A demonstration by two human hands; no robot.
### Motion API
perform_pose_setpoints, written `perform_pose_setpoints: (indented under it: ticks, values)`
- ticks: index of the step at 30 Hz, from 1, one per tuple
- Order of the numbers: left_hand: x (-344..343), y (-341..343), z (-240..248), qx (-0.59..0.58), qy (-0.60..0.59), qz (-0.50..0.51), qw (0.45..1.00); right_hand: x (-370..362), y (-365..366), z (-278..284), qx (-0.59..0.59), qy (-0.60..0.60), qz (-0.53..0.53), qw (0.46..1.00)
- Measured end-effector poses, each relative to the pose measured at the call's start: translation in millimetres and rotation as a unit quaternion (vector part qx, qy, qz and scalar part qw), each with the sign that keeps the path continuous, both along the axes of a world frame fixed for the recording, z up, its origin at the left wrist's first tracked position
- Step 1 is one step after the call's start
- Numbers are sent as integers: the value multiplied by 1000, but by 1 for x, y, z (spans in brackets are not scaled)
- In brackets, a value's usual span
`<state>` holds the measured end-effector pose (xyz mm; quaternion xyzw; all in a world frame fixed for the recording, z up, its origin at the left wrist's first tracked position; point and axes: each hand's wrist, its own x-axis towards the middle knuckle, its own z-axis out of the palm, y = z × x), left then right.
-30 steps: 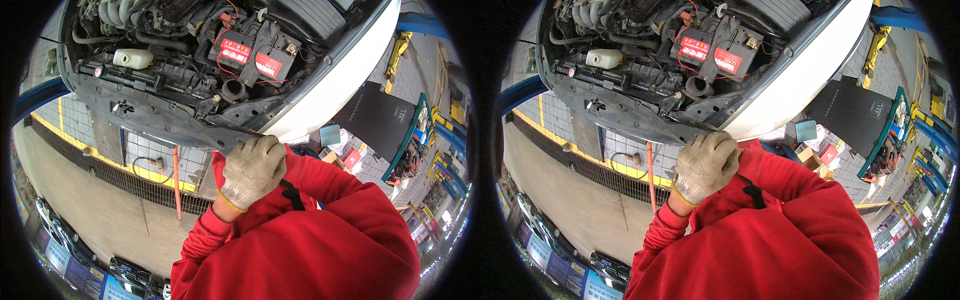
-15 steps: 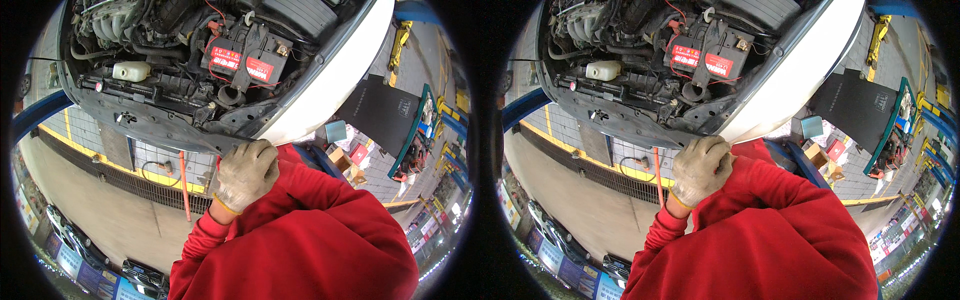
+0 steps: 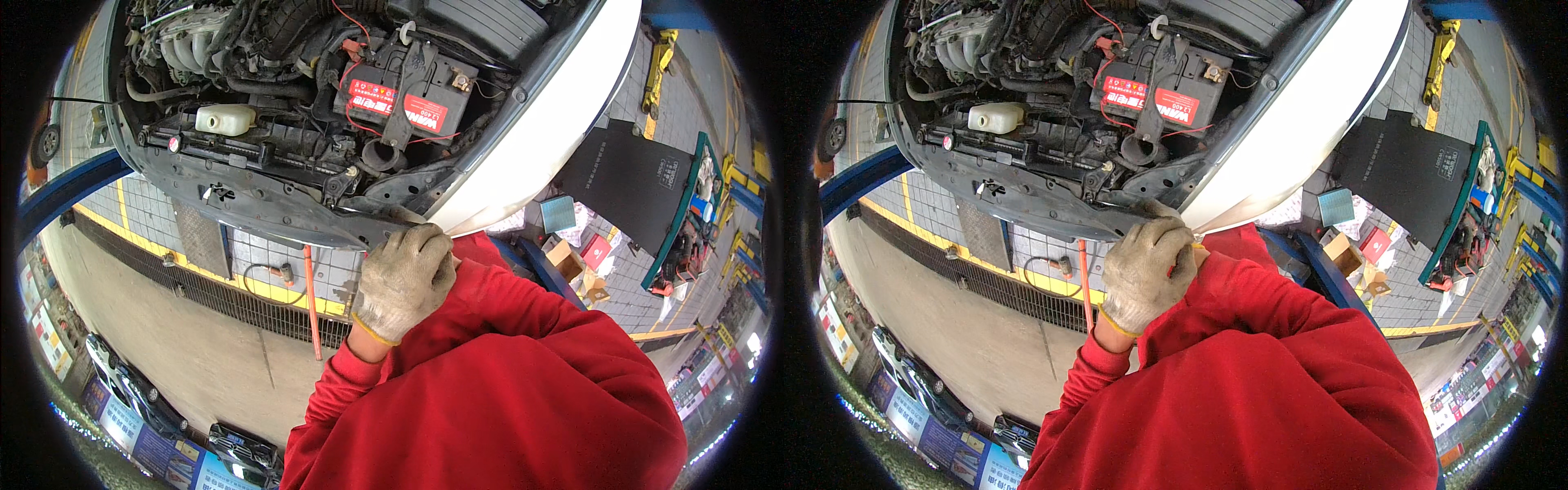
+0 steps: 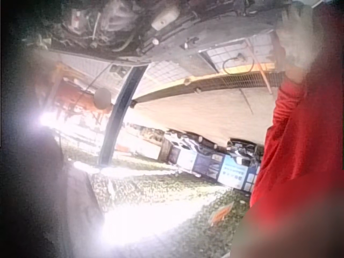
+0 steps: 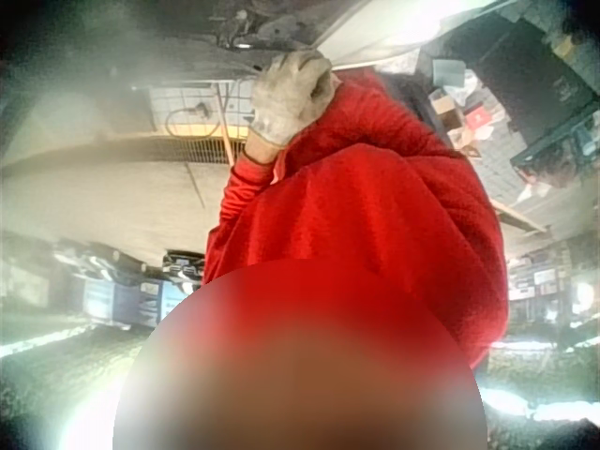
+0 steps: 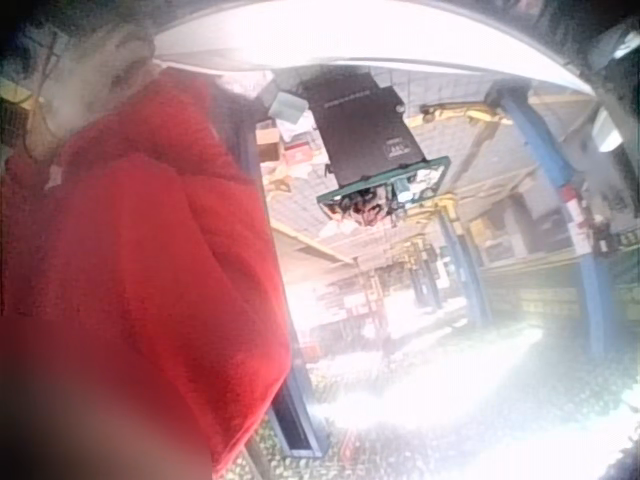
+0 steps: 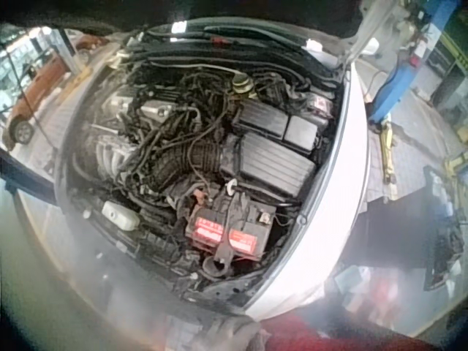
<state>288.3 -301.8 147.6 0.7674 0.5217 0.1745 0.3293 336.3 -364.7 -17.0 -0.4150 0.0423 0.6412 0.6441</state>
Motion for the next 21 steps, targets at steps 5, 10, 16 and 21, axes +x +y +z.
perform_pose_setpoints:
  ticks: [5,10,16,21]
  values:
    - [-1,0,0,3,-2,-3,1000,-9,-8,3,5,0,-28,1000]
    - [0,-1,-1,-3,0,2,1000,-16,-13,-1,6,-1,-47,999]
    - [-1,-1,0,4,-6,4,1000,-18,-9,-1,6,-13,-53,998]
    - [-1,-3,1,9,-1,1,1000,-16,-6,15,7,-88,-42,995]
